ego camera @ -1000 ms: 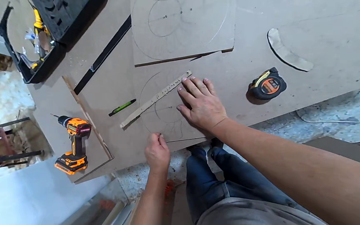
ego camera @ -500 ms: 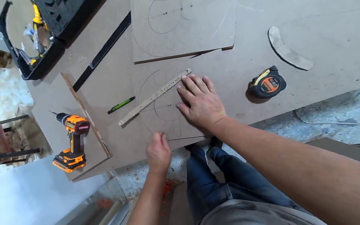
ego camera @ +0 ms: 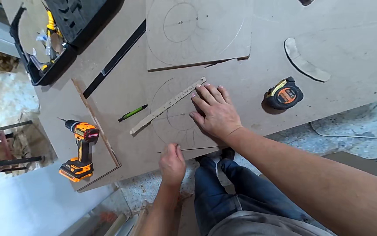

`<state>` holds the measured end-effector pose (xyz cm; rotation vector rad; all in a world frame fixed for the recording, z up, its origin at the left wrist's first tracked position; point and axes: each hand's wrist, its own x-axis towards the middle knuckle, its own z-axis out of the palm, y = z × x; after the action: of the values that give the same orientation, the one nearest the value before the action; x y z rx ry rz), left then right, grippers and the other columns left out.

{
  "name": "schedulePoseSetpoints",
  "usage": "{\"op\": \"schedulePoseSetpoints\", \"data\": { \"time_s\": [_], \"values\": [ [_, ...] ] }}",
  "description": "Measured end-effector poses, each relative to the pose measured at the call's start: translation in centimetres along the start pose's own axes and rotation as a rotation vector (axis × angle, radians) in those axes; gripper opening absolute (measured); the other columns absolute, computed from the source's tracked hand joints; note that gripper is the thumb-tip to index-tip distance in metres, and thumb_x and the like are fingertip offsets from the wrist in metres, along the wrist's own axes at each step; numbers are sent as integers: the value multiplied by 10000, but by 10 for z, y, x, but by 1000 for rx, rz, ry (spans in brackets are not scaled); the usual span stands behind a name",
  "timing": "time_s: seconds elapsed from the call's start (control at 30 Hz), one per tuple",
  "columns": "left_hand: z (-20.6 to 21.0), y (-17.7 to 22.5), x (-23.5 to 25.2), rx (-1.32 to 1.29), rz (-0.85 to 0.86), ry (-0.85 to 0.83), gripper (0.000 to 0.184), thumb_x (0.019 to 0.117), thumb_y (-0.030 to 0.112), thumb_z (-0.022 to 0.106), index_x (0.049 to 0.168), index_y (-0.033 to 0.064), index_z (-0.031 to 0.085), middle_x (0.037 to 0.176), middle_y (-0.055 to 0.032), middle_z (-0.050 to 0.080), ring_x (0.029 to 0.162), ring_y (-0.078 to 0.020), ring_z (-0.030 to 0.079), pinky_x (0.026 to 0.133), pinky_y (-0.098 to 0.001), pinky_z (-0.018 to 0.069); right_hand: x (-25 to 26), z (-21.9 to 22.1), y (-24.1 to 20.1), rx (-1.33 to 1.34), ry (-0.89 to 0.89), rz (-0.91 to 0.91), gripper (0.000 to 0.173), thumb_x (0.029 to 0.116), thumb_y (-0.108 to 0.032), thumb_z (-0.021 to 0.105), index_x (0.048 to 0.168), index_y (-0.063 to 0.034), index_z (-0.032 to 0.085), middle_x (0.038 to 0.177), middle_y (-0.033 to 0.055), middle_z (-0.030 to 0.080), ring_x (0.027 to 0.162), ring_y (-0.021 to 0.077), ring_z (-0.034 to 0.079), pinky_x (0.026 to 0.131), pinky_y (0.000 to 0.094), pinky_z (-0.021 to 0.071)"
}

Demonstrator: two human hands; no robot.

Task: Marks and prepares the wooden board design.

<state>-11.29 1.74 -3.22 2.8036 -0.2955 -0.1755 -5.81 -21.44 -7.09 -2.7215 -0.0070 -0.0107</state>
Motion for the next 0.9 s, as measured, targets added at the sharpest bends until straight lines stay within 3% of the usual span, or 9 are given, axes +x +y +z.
{"op": "schedulePoseSetpoints", "data": {
  "time_s": [0.07, 0.17, 0.33, 0.5, 0.63, 0.7, 0.77, 0.83, 0.9],
  "values": [
    [0, -8, 0, 15, 65, -4, 179, 1018, 190, 610, 1053, 47, 709, 891, -103, 715, 781, -235, 720, 688, -428, 622, -1, 0, 1, -5, -4, -2, 638, 1047, -607, 317, 1553, -252, 475, 1684, 15, 325, 1573, 245, 242, 1278, 542, 152],
    [-14, -10, 10, 4, -88, -55, 218, 1052, 230, 577, 1121, 54, 687, 944, -127, 720, 811, -266, 723, 722, -483, 617, 1, 3, -1, -4, 13, -8, 638, 1047, -608, 320, 1546, -248, 486, 1677, 22, 340, 1568, 257, 256, 1276, 545, 158],
    [-2, -12, -1, 7, 72, -50, 185, 1013, 194, 617, 1059, 46, 718, 921, -108, 722, 805, -249, 729, 705, -447, 627, 1, 1, -1, -27, 14, -5, 634, 1044, -612, 330, 1544, -256, 492, 1674, 16, 348, 1565, 247, 267, 1275, 541, 167],
    [-45, -51, 33, -175, -399, -96, 261, 1045, 310, 598, 1195, 120, 694, 1007, -113, 741, 897, -283, 729, 808, -573, 594, 3, 0, 0, -48, 31, -5, 624, 1039, -608, 343, 1525, -259, 517, 1669, 15, 359, 1562, 244, 273, 1277, 537, 172],
    [-63, -112, 49, -157, -470, 13, 266, 1051, 324, 594, 1176, 121, 713, 1027, -132, 736, 923, -312, 717, 825, -594, 572, 0, 1, 1, -70, 69, -19, 624, 1039, -611, 354, 1528, -259, 515, 1661, 1, 376, 1554, 230, 299, 1272, 539, 195],
    [-64, -137, 54, -40, -391, 57, 282, 1053, 305, 584, 1213, 109, 710, 1178, -147, 701, 1075, -329, 686, 928, -582, 552, -6, 0, -2, -51, 105, -105, 618, 1038, -595, 379, 1521, -237, 526, 1638, 11, 417, 1538, 237, 337, 1263, 584, 197],
    [-67, -140, 56, 91, -191, 79, 369, 1032, 271, 584, 1351, 97, 650, 1426, -176, 577, 1332, -362, 539, 1113, -578, 427, -13, -1, -8, -66, 105, -256, 626, 1030, -591, 383, 1516, -228, 536, 1617, 12, 449, 1528, 233, 357, 1264, 623, 170],
    [-63, -123, 45, 165, 54, 6, 456, 1051, 323, 517, 1448, 111, 586, 1536, -166, 498, 1447, -359, 436, 1182, -593, 340, -22, 7, -19, -92, 87, -341, 632, 1023, -596, 393, 1505, -219, 553, 1610, 7, 460, 1524, 227, 365, 1265, 624, 166],
    [-45, -105, 27, 128, 307, -57, 436, 1056, 306, 505, 1446, 138, 603, 1564, -106, 495, 1484, -297, 412, 1185, -562, 363, -45, 20, -50, -96, 6, -347, 674, 1020, -616, 398, 1532, -193, 517, 1642, 15, 411, 1552, 226, 307, 1270, 622, 157]
  ]
}}
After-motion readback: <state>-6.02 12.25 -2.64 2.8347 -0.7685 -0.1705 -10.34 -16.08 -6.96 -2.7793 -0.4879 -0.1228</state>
